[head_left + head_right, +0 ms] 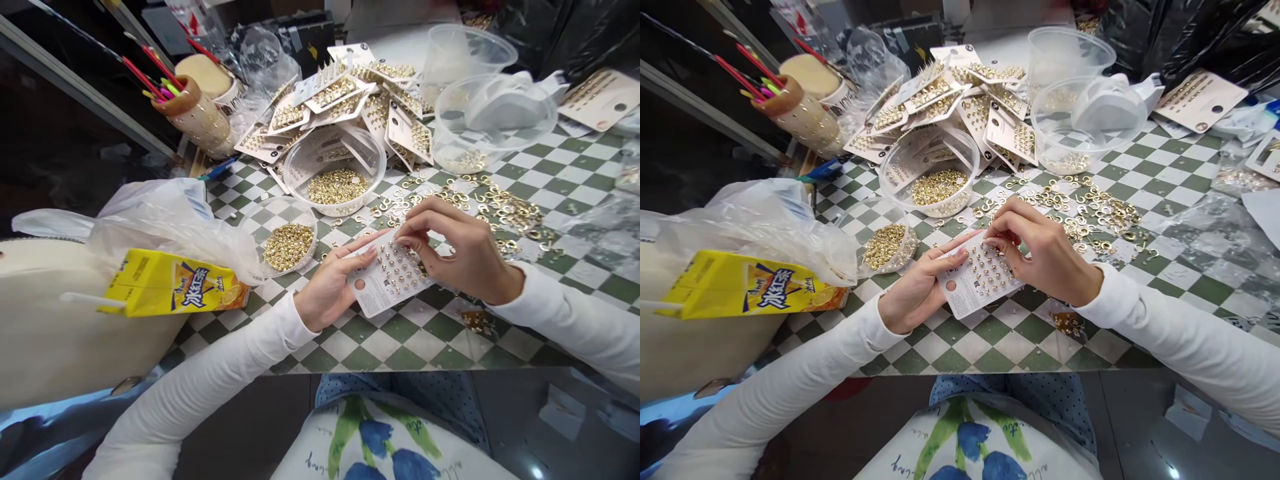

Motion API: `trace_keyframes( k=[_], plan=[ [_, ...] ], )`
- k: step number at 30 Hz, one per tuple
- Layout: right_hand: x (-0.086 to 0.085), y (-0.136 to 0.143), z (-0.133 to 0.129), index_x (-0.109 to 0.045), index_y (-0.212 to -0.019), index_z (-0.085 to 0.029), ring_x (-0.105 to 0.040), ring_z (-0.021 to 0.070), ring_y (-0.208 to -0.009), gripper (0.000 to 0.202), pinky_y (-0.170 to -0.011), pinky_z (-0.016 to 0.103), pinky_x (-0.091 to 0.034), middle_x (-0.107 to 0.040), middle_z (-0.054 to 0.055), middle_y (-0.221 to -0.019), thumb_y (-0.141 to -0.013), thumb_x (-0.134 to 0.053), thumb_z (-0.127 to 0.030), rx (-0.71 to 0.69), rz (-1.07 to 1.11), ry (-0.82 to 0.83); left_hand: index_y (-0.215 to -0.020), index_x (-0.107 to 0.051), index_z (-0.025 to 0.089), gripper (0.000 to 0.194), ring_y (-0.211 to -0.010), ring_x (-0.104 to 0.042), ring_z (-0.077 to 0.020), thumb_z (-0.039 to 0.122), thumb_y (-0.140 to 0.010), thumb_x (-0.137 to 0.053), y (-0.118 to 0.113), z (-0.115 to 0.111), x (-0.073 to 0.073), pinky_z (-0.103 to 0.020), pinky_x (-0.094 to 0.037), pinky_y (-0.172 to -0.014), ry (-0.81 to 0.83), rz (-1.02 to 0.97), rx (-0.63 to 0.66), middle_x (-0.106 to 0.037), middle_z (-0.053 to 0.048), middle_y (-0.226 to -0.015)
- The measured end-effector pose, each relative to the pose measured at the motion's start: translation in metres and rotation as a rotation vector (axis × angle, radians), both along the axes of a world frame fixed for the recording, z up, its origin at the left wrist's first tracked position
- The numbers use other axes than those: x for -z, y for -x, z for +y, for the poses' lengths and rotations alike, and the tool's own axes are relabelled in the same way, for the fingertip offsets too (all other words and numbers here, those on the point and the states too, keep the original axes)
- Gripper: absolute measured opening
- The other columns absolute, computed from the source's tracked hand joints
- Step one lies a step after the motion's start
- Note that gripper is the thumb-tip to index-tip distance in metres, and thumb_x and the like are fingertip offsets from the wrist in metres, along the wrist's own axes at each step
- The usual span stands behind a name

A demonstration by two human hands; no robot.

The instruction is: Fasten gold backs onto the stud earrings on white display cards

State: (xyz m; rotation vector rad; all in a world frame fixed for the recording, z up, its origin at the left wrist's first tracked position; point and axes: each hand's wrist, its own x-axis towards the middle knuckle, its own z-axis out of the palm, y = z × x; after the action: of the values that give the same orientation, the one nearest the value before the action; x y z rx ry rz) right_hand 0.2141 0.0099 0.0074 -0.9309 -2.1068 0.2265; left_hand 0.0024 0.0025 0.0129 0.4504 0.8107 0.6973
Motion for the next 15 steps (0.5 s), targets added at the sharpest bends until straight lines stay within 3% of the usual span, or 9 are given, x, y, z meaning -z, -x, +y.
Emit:
trace_keyframes(
  k=[7, 11, 15],
  plan=[
    [-0.011, -0.005, 0.003, -0.064, -0.095, -0.02, -0.063, 0.015, -0.072, 0.009, -0.063, 0.031, -0.057, -0.067, 0.006, -0.094, -0.096, -0.064, -0.01, -0.065, -0.031, 0.085, -0.123, -0.078, 0.021, 0.032, -0.103, -0.073, -0.0183, 0.015, -0.093, -0.068, 0.0, 0.001, 0.002, -0.027, -0.052, -0.09, -0.038, -0.049, 0.05, -0.08, -0.009, -0.115],
    [-0.021, -0.014, 0.006, -0.068, -0.104, -0.023, -0.071, 0.0167, -0.077, 0.014, -0.069, 0.033, -0.063, -0.074, 0.003, -0.096, -0.094, -0.069, -0.014, -0.11, -0.03, 0.134, -0.124, -0.077, 0.02, 0.033, -0.111, -0.071, -0.0209, 0.015, -0.092, -0.069, 0.0, 0.002, 0.002, -0.03, -0.052, -0.096, -0.037, -0.004, 0.044, -0.078, -0.01, -0.12],
    [-0.025, -0.019, 0.007, -0.07, -0.097, -0.024, -0.072, 0.0164, -0.076, 0.015, -0.068, 0.032, -0.062, -0.076, 0.0, -0.09, -0.09, -0.071, -0.011, -0.091, -0.051, 0.124, -0.124, -0.077, 0.02, 0.033, -0.11, -0.071, -0.0206, 0.015, -0.093, -0.069, 0.0, 0.003, 0.001, -0.031, -0.052, -0.096, -0.029, 0.012, 0.04, -0.079, -0.01, -0.118]
  ],
)
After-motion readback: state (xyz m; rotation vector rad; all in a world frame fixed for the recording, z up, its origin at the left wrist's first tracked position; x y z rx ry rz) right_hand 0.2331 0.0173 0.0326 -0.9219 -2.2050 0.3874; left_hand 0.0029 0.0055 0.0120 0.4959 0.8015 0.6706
